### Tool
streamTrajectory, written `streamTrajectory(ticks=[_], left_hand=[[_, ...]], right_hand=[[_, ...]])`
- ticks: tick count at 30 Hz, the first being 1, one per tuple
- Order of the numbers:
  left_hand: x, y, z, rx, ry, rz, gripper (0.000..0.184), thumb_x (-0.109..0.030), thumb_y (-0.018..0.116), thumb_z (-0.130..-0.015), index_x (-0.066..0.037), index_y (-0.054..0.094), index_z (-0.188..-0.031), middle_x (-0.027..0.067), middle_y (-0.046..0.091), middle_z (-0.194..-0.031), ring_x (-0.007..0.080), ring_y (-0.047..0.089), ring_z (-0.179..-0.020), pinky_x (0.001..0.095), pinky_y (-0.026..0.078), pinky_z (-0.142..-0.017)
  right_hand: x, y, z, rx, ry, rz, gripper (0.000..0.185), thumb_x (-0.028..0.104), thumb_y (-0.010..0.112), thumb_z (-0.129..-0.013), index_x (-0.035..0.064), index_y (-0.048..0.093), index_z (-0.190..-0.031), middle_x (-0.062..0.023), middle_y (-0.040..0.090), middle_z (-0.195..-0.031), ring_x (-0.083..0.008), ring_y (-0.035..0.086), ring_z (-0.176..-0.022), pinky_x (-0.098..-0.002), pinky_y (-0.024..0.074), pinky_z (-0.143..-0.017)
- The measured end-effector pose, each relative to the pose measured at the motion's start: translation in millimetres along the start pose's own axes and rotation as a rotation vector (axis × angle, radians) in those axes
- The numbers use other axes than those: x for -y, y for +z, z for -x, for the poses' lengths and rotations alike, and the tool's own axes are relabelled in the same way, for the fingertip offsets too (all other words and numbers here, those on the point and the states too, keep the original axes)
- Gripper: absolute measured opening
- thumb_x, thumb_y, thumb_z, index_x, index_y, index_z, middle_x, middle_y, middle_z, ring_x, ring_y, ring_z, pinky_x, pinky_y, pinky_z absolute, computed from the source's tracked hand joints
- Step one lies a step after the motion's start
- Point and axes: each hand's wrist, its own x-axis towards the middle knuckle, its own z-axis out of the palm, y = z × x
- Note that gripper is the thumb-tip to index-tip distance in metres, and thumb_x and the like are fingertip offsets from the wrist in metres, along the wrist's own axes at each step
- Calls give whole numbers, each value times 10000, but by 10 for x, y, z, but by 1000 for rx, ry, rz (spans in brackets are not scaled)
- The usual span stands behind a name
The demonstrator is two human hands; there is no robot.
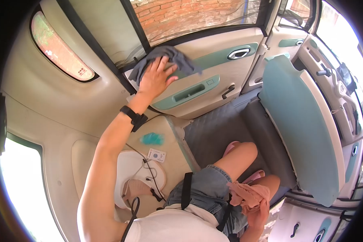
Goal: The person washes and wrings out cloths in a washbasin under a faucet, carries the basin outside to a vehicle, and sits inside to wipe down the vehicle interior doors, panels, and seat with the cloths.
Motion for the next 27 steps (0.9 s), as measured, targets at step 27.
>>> streamTrajectory(ticks=[27], left_hand=[[-500,-288,1095,181,-142,326,559,-349,564,-829,15,429,-1231,213,485,-1169,363,461,-1094,420,366,-927]], right_hand=[[-113,28,179,-114,-45,30,460,351,426,-935,0,424,-1232,-161,555,-1161,-252,562,-1045,-329,465,-852]])
